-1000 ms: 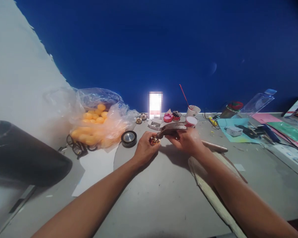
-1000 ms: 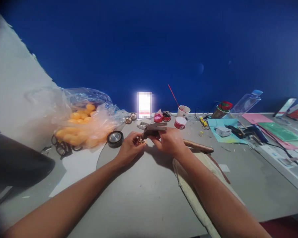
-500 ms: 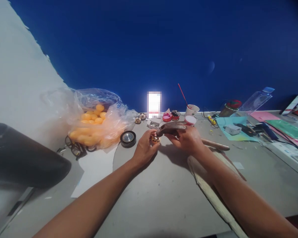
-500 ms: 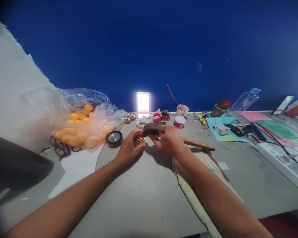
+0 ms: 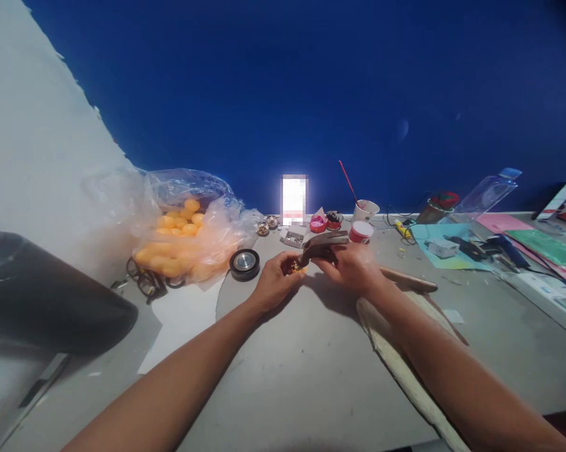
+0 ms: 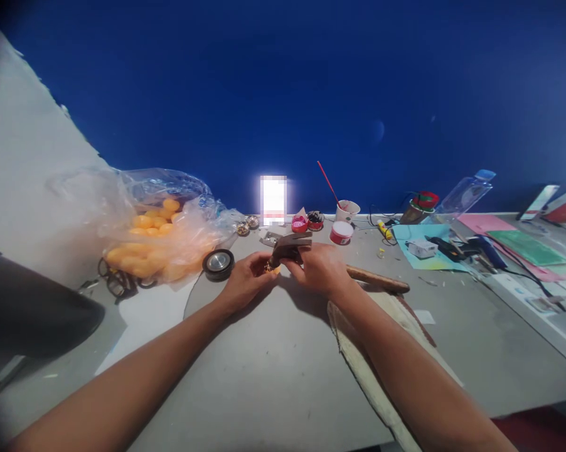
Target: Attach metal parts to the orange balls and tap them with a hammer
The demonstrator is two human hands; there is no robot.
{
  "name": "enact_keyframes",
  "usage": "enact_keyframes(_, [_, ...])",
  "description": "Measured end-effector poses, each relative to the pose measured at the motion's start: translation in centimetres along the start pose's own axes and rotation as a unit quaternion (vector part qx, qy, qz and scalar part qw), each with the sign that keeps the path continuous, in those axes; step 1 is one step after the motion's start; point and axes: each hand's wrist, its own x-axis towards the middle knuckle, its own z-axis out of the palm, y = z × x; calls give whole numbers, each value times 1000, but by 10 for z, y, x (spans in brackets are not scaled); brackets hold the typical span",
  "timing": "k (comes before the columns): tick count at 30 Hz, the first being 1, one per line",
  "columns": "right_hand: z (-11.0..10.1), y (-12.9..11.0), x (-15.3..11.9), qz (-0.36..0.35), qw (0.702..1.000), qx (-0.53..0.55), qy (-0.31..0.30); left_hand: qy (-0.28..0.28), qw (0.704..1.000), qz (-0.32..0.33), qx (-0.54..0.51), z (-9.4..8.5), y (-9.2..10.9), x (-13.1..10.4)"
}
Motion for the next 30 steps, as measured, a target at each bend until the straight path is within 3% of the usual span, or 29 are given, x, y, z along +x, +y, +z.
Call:
enact_keyframes(4, [1,2,1,18,999,-12,34,-10,999,-26,23,1,4,-2])
enact_keyframes(9, [3,1,0,-9,999,-4,32,-10,1000,-11,23,-1,6,-2])
enact_keyframes(14, [1,1,0,-12,996,-2,92,-7,999,-4,39,-2,4,0])
enact_keyframes(19, [0,-2,0,-23,999,7,47,-15,1000,-3,11,-1,3,0])
enact_keyframes(23, [0,-2,0,0,998,4,62,-20,999,8,28,-3,-2,2])
enact_keyframes(30, [-3,-5,1,-7,999,22,22,-24,998,43,42,-5,-10,2])
